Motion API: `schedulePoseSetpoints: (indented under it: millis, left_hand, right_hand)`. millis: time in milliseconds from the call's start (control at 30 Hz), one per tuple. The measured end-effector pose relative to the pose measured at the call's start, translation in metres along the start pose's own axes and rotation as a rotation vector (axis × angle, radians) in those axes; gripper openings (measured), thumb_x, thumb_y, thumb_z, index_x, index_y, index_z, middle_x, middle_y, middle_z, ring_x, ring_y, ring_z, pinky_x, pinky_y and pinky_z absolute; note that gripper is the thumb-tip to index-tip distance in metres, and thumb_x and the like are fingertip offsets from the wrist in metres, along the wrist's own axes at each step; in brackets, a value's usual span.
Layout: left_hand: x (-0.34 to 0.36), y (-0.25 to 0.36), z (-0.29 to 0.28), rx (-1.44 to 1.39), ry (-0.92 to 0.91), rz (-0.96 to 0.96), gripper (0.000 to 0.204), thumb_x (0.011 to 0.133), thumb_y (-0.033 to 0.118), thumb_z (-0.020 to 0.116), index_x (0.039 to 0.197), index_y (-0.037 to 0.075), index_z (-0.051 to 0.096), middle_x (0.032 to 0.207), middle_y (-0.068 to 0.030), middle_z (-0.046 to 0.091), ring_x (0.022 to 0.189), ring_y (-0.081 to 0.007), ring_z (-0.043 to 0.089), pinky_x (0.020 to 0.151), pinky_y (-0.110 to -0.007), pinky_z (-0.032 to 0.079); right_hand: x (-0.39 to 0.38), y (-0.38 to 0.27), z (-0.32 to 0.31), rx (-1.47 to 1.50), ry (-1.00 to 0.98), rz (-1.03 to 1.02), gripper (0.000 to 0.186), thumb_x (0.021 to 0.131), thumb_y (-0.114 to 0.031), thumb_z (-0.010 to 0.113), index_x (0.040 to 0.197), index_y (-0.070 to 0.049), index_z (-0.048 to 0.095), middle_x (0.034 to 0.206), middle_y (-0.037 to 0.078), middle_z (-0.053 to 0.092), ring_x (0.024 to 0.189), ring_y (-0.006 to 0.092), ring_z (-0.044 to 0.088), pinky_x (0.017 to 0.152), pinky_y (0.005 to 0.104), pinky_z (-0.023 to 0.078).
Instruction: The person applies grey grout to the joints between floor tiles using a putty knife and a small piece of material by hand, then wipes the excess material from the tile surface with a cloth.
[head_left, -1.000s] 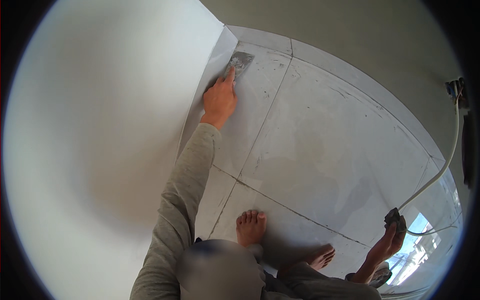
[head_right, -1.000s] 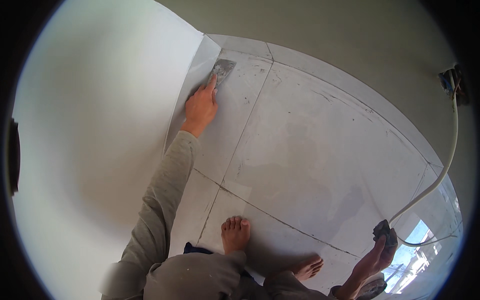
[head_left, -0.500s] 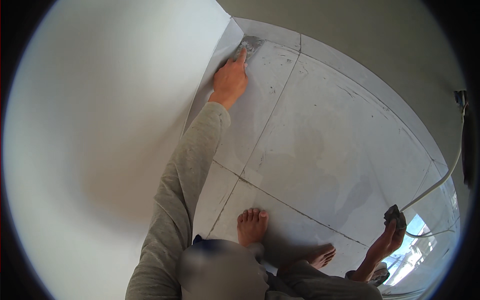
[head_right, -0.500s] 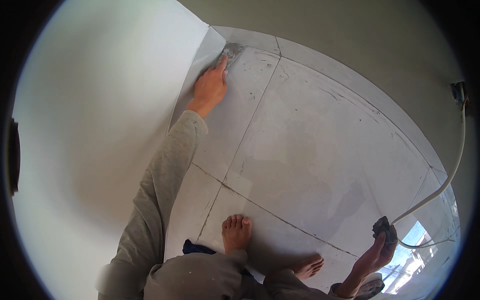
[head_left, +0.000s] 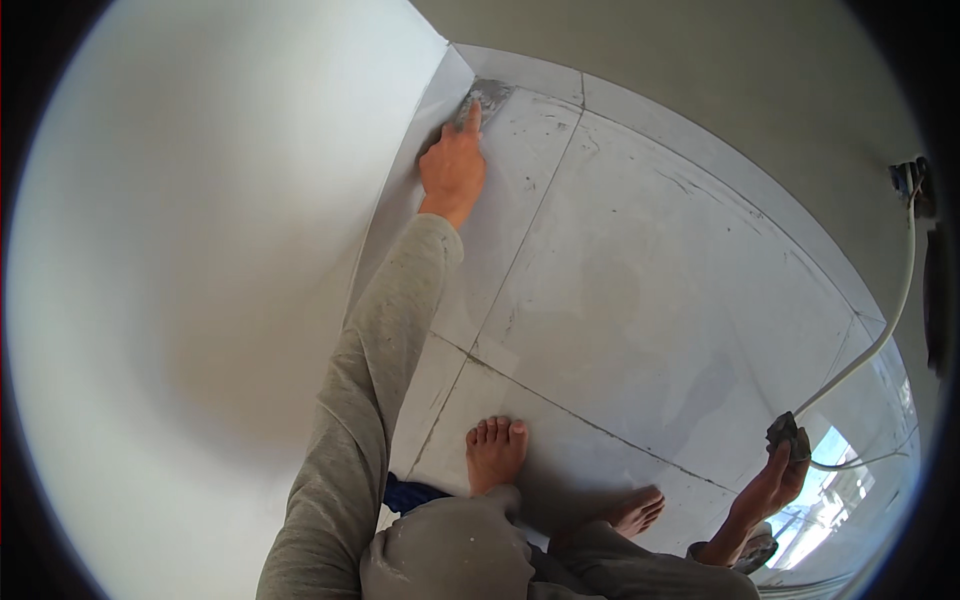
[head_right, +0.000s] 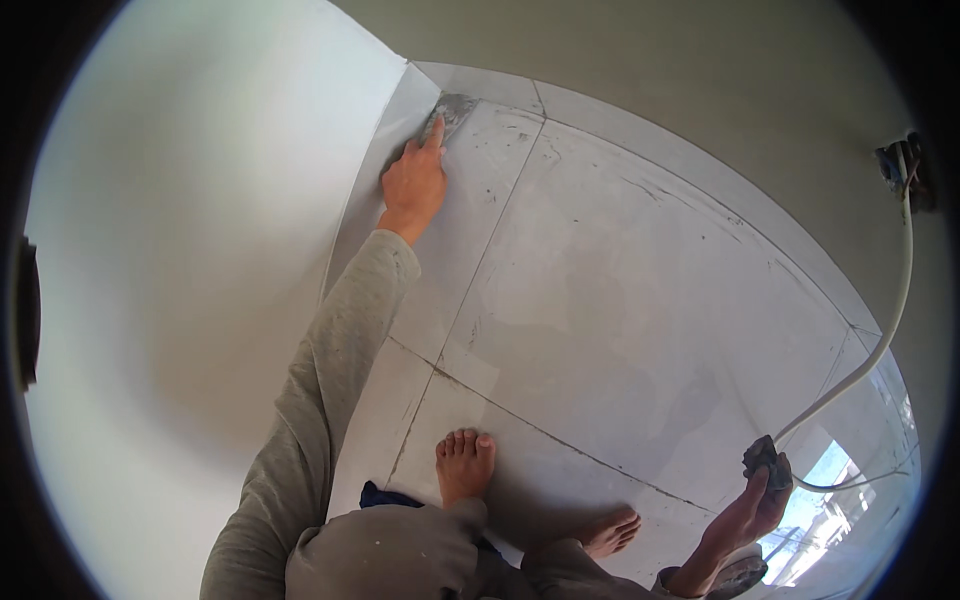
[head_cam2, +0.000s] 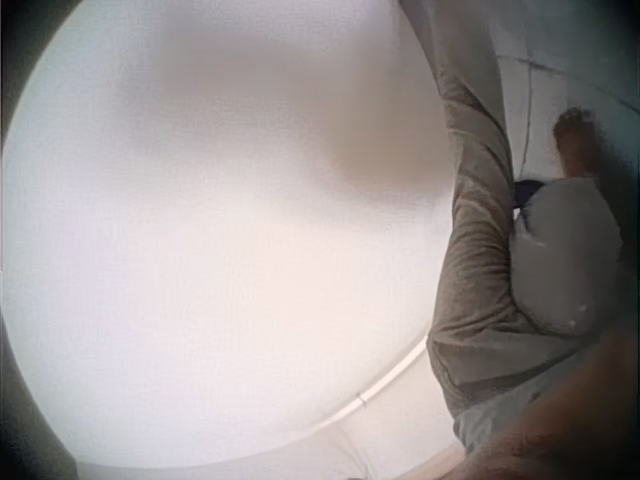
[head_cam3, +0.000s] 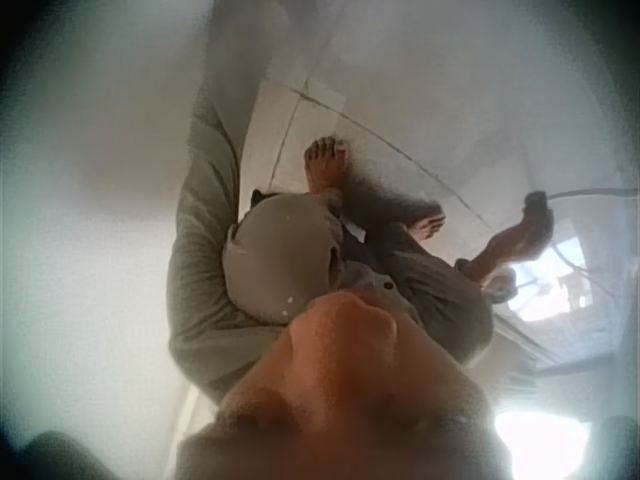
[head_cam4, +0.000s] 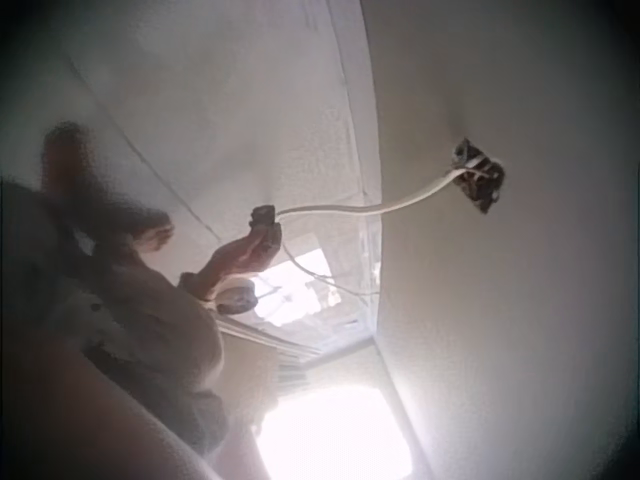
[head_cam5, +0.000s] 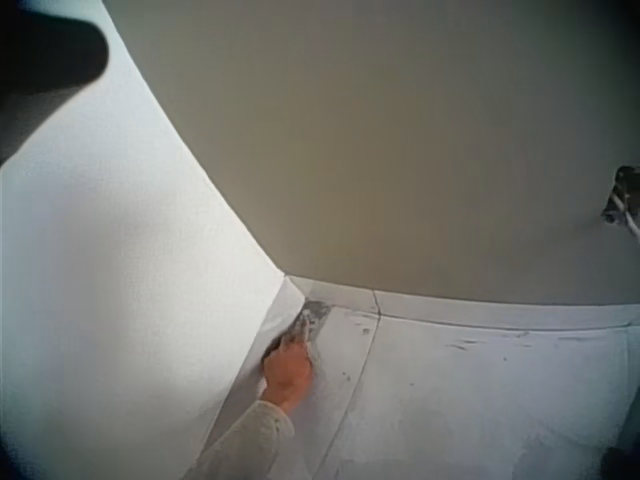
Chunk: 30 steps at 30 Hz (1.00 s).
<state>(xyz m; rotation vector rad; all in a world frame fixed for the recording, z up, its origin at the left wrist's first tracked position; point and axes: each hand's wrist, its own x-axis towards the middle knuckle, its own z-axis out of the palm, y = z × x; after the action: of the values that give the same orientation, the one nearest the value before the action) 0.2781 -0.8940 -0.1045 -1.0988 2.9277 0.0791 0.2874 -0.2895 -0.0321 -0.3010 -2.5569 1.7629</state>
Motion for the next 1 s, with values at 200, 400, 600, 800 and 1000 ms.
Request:
schedulePoseSetpoints:
  millis: [200, 400, 600, 800, 1000]
  left_hand:
    - [-0.005, -0.001, 0.006, 0.014, 0.056, 0.035, 0.049, 0.107, 0.024, 0.049, 0.155, 0.024, 0.042, 0.111, -0.0196, 0.065, 0.090, -0.0426, 0.070, 0.079, -0.053, 0.058]
    - [-0.007, -0.003, 0.004, 0.037, 0.065, 0.075, 0.050, 0.105, 0.016, 0.048, 0.155, 0.019, 0.044, 0.111, -0.0201, 0.065, 0.088, -0.0387, 0.072, 0.076, -0.050, 0.060]
    - [-0.011, -0.008, 0.008, 0.115, 0.104, 0.089, 0.052, 0.106, 0.020, 0.049, 0.157, 0.024, 0.040, 0.109, -0.0178, 0.065, 0.086, -0.0408, 0.071, 0.072, -0.051, 0.059]
    - [-0.109, -0.038, -0.004, 0.099, 0.070, 0.119, 0.063, 0.100, 0.009, 0.055, 0.159, 0.020, 0.038, 0.102, -0.0157, 0.061, 0.078, -0.0336, 0.068, 0.064, -0.047, 0.056]
    - [-0.404, -0.101, -0.066, 0.001, -0.329, -0.009, 0.060, 0.099, 0.012, 0.056, 0.157, 0.018, 0.040, 0.100, -0.0221, 0.064, 0.080, -0.0407, 0.069, 0.062, -0.050, 0.055]
  right_hand:
    - [-0.003, 0.001, -0.010, -0.016, 0.024, 0.029, 0.040, 0.103, -0.012, 0.060, 0.140, 0.003, 0.056, 0.121, 0.013, 0.071, 0.109, 0.0197, 0.068, 0.095, 0.0327, 0.050]
    - [0.000, 0.004, -0.014, -0.009, 0.029, 0.046, 0.041, 0.103, -0.014, 0.061, 0.140, 0.002, 0.056, 0.122, 0.013, 0.071, 0.108, 0.0198, 0.068, 0.095, 0.0329, 0.050]
    - [-0.003, 0.001, -0.018, -0.043, 0.101, 0.048, 0.036, 0.102, -0.012, 0.060, 0.135, 0.002, 0.060, 0.116, 0.012, 0.073, 0.103, 0.0189, 0.069, 0.089, 0.0322, 0.051]
    - [-0.006, 0.006, -0.012, -0.001, 0.073, 0.049, 0.036, 0.102, -0.011, 0.061, 0.135, 0.002, 0.060, 0.116, 0.013, 0.073, 0.104, 0.0195, 0.069, 0.090, 0.0328, 0.051]
    - [0.002, 0.008, -0.024, 0.035, 0.052, 0.010, 0.039, 0.103, -0.013, 0.062, 0.139, 0.001, 0.058, 0.120, 0.010, 0.072, 0.107, 0.0168, 0.068, 0.092, 0.0306, 0.051]
